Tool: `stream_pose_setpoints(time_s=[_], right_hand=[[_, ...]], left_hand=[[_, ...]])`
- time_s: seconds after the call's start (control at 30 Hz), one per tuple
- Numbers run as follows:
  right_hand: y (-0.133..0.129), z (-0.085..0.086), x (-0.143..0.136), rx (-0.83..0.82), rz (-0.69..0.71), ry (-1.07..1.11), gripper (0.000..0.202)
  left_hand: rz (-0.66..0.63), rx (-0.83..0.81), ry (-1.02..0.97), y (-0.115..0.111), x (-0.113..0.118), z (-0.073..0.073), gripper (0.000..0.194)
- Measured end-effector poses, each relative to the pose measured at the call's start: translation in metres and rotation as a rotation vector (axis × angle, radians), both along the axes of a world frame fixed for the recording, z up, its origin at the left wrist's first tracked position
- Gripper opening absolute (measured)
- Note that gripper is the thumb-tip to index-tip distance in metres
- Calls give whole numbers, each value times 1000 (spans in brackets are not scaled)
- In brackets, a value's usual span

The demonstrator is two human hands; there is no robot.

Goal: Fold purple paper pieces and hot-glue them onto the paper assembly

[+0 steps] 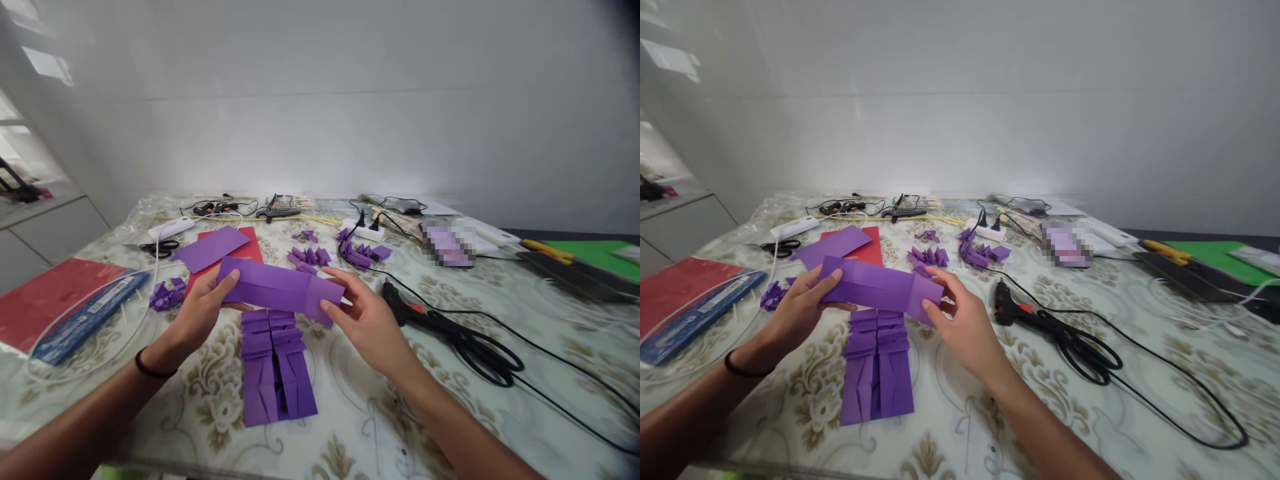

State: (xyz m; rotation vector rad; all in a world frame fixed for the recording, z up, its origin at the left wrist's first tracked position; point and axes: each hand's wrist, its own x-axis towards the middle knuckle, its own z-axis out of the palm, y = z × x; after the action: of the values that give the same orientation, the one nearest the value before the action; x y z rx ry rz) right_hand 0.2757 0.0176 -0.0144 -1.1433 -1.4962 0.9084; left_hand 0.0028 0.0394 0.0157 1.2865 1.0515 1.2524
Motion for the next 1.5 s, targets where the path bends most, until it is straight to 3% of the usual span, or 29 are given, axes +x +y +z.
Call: stream_pose_setpoints(time_s=[0.4,0.7,0.9,1.07,1.5], right_hand=[[2,6,4,10,-62,106,41],[1,2,1,-30,3,104,56],[1,4,1,-58,104,67,51],[0,5,1,-102,80,59,54],[1,2,2,-33,47,54,46]], left_hand=[[-143,41,207,5,-6,-5,35],[-47,49,96,1,-2,-1,36],[119,50,-47,6,0,-1,63],[99,75,-60,10,-2,-2,57],[64,114,-73,7,1,-4,39]])
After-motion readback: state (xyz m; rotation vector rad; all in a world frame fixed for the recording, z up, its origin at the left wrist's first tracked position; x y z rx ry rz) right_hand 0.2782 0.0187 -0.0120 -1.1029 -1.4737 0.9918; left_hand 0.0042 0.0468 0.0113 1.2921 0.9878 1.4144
